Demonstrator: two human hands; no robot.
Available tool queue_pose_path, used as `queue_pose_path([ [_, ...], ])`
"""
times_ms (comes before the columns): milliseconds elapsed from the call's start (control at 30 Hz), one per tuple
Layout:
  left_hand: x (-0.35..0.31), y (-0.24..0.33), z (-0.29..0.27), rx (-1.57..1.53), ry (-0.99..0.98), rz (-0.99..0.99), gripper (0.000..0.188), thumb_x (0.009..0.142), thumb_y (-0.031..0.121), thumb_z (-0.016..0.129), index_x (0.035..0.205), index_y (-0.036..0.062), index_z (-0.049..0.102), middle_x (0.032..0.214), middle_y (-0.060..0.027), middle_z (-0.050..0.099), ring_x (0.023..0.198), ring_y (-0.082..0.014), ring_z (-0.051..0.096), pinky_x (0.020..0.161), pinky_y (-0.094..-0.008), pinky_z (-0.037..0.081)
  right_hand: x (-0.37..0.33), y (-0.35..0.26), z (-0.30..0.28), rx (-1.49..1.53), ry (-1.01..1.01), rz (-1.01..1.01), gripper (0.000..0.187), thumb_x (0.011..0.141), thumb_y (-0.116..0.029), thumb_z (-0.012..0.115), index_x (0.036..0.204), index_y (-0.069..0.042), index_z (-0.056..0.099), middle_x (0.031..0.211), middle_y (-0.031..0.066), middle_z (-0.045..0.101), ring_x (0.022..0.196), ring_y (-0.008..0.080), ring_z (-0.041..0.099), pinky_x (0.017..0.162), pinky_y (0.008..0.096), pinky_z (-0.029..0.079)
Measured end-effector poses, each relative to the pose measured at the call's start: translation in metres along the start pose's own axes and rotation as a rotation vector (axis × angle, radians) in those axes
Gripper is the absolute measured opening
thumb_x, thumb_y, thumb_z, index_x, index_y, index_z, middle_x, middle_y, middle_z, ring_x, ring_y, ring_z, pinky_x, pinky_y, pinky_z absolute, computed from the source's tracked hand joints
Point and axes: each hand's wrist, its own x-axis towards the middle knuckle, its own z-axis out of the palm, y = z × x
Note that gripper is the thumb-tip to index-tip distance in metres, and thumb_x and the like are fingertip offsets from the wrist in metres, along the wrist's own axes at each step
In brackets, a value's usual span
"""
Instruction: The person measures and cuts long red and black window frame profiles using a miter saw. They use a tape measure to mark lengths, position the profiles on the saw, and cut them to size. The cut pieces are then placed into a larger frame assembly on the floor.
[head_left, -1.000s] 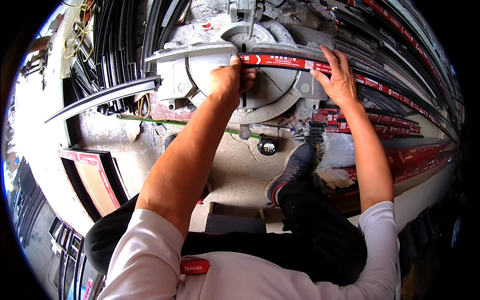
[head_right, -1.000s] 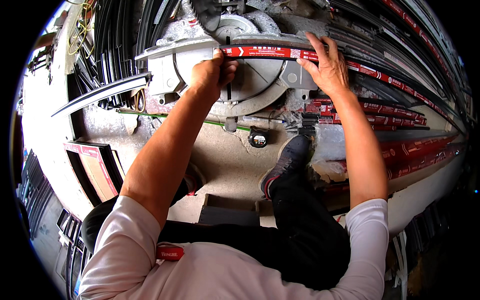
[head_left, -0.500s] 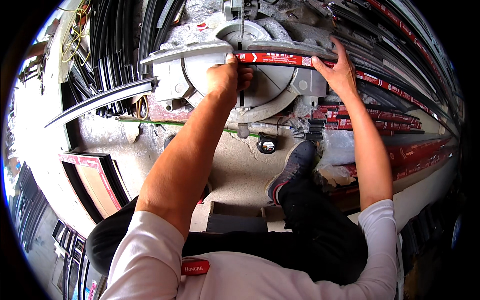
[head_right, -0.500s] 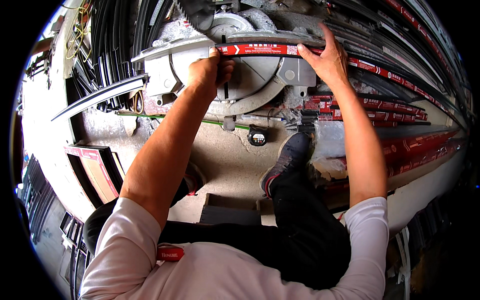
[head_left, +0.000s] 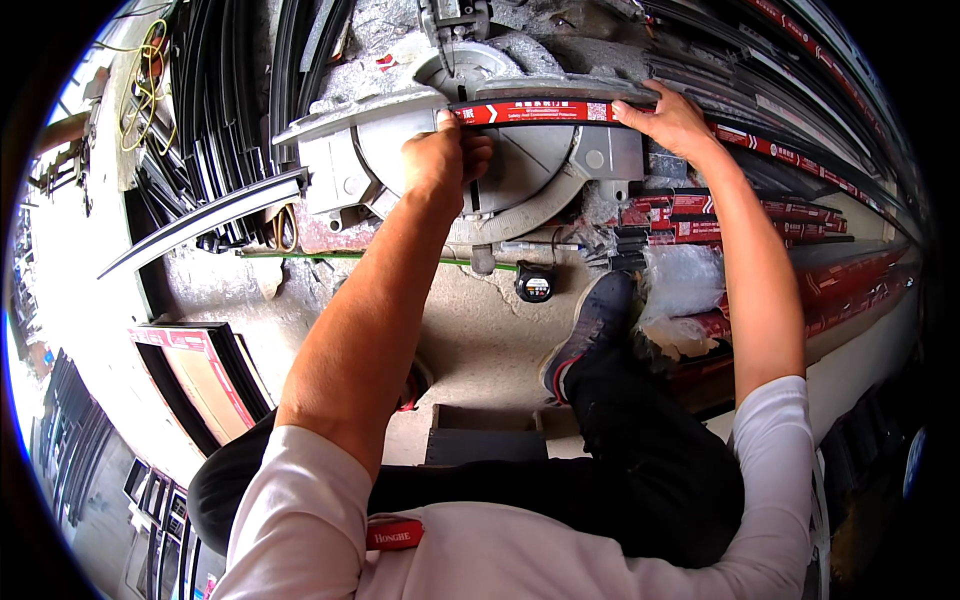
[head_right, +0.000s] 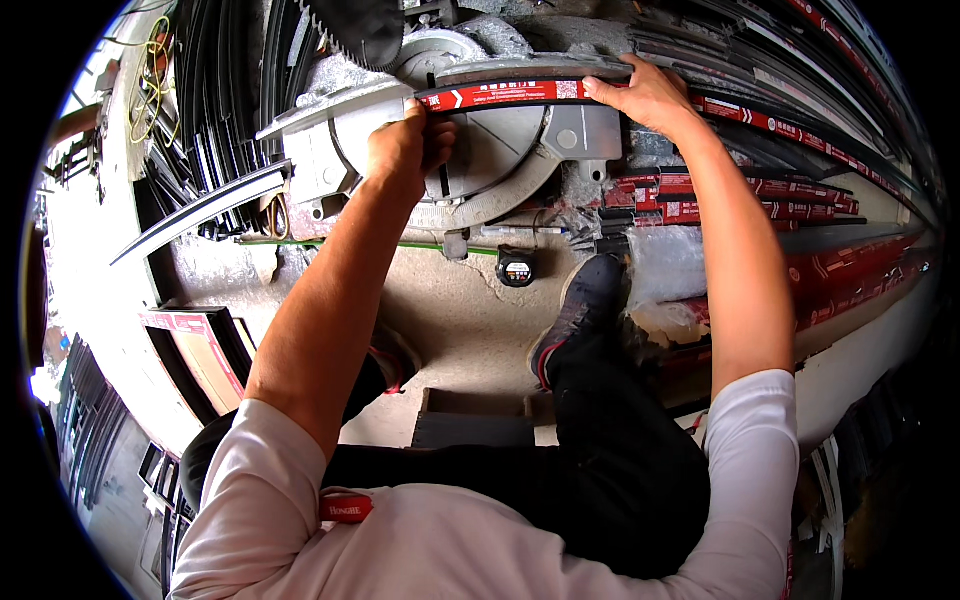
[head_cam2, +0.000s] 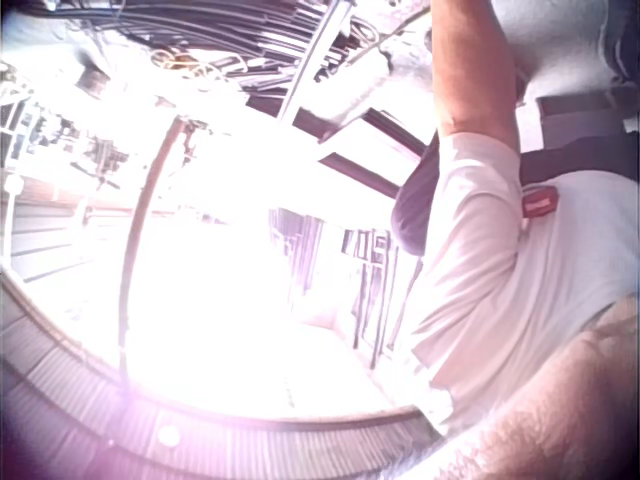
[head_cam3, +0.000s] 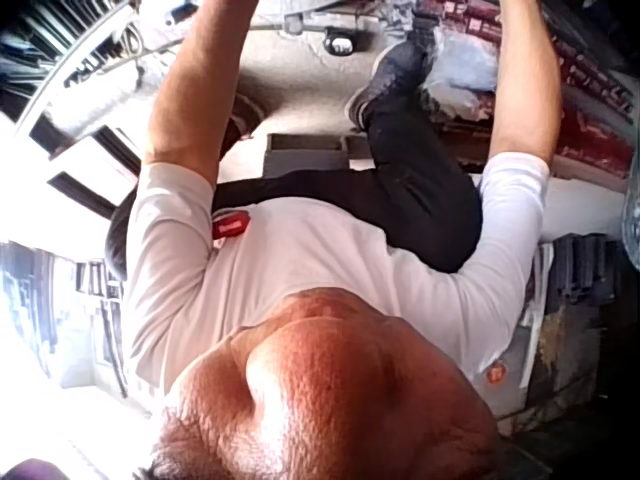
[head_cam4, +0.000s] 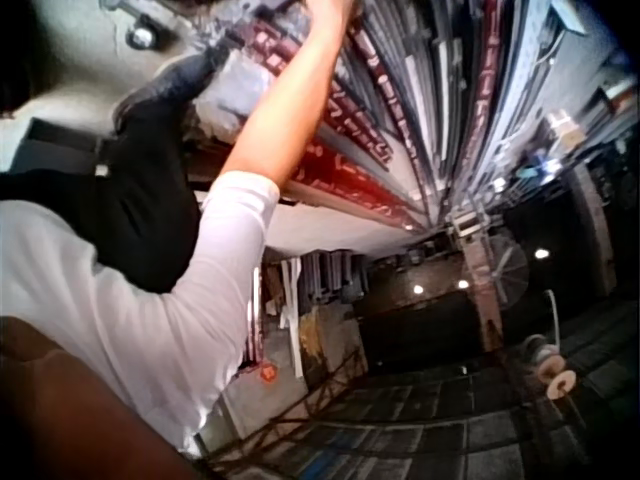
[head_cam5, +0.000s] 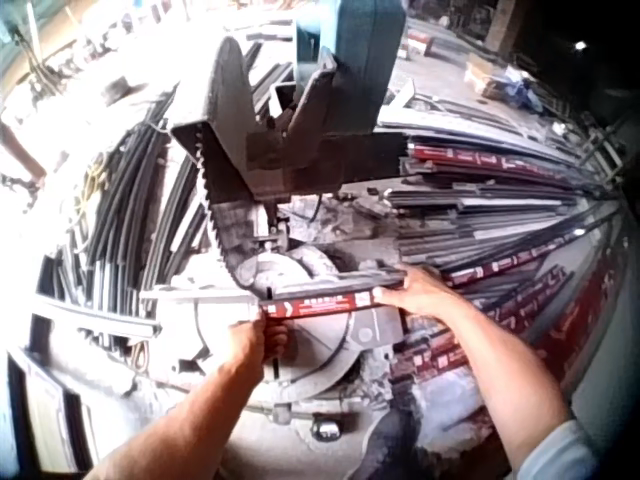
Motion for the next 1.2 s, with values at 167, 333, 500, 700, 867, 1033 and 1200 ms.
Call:
queue_pose_path([
  [167,-0.005,-0.005,-0.007,-0.026,-0.05,0.062,0.043,0.11,0.037,0.057,0.1,-0.0034,0.067,0.084,-0.0149,0.076,0.063,-0.0187,0.07,0.055,-0.0297,0.059,0.0,-0.001,-0.001,0.048,-0.035,0.097,0.121,0.072,-0.081,0.078,0.158,-0.002,0.045,0.148,0.0251,0.06,0.146,0.0382,0.05,0.121,0.0446,0.038],
  [333,-0.041,-0.023,-0.025,0.134,-0.172,0.1,0.043,0.109,0.037,0.06,0.111,-0.0049,0.068,0.094,-0.0132,0.075,0.074,-0.0151,0.069,0.069,-0.029,0.059,0.0,-0.002,-0.002,0.045,-0.048,0.13,0.12,0.073,-0.08,0.079,0.16,-0.005,0.043,0.151,0.023,0.057,0.149,0.0367,0.046,0.124,0.0436,0.034],
  [500,-0.098,-0.036,-0.043,0.331,-0.224,0.173,0.049,0.108,0.041,0.062,0.115,-0.0064,0.069,0.092,-0.0127,0.076,0.075,-0.0147,0.07,0.068,-0.0274,0.057,0.002,-0.001,0.0,0.02,-0.044,0.104,0.119,0.074,-0.08,0.078,0.16,-0.005,0.043,0.153,0.0232,0.055,0.148,0.0371,0.047,0.123,0.0445,0.034],
  [700,-0.171,0.018,-0.026,0.278,-0.208,0.612,0.038,0.11,0.034,0.061,0.115,-0.003,0.071,0.087,-0.0096,0.075,0.07,-0.0119,0.067,0.064,-0.024,0.053,0.004,-0.001,0.006,-0.042,-0.015,0.124,0.118,0.075,-0.081,0.076,0.16,-0.006,0.043,0.155,0.0215,0.055,0.147,0.0366,0.046,0.124,0.0442,0.032],
  [867,-0.231,0.123,-0.011,0.172,-0.201,1.288,0.041,0.114,0.032,0.051,0.117,-0.0054,0.07,0.086,-0.0141,0.074,0.069,-0.0154,0.067,0.063,-0.0264,0.054,-0.002,-0.007,-0.005,-0.058,-0.101,0.084,0.111,0.08,-0.082,0.069,0.16,-0.009,0.046,0.156,0.0186,0.055,0.15,0.0344,0.044,0.128,0.0462,0.022],
  [1033,-0.247,0.242,0.007,0.542,-0.258,1.882,0.045,0.116,0.026,0.039,0.131,-0.01,0.063,0.109,-0.0233,0.074,0.088,-0.0262,0.074,0.077,-0.0332,0.062,-0.002,-0.019,-0.004,-0.082,-0.114,0.099,0.111,0.084,-0.08,0.065,0.16,-0.003,0.042,0.163,0.0174,0.047,0.155,0.0288,0.037,0.129,0.0456,0.014],
  [1200,-0.218,0.295,0.065,0.95,-0.424,1.938,0.033,0.111,0.016,0.051,0.129,-0.0099,0.061,0.111,-0.0208,0.071,0.098,-0.0276,0.072,0.085,-0.0358,0.06,-0.006,-0.013,-0.004,-0.087,-0.09,0.114,0.11,0.084,-0.081,0.064,0.16,-0.004,0.042,0.163,0.0158,0.048,0.156,0.0271,0.035,0.13,0.0429,0.012],
])
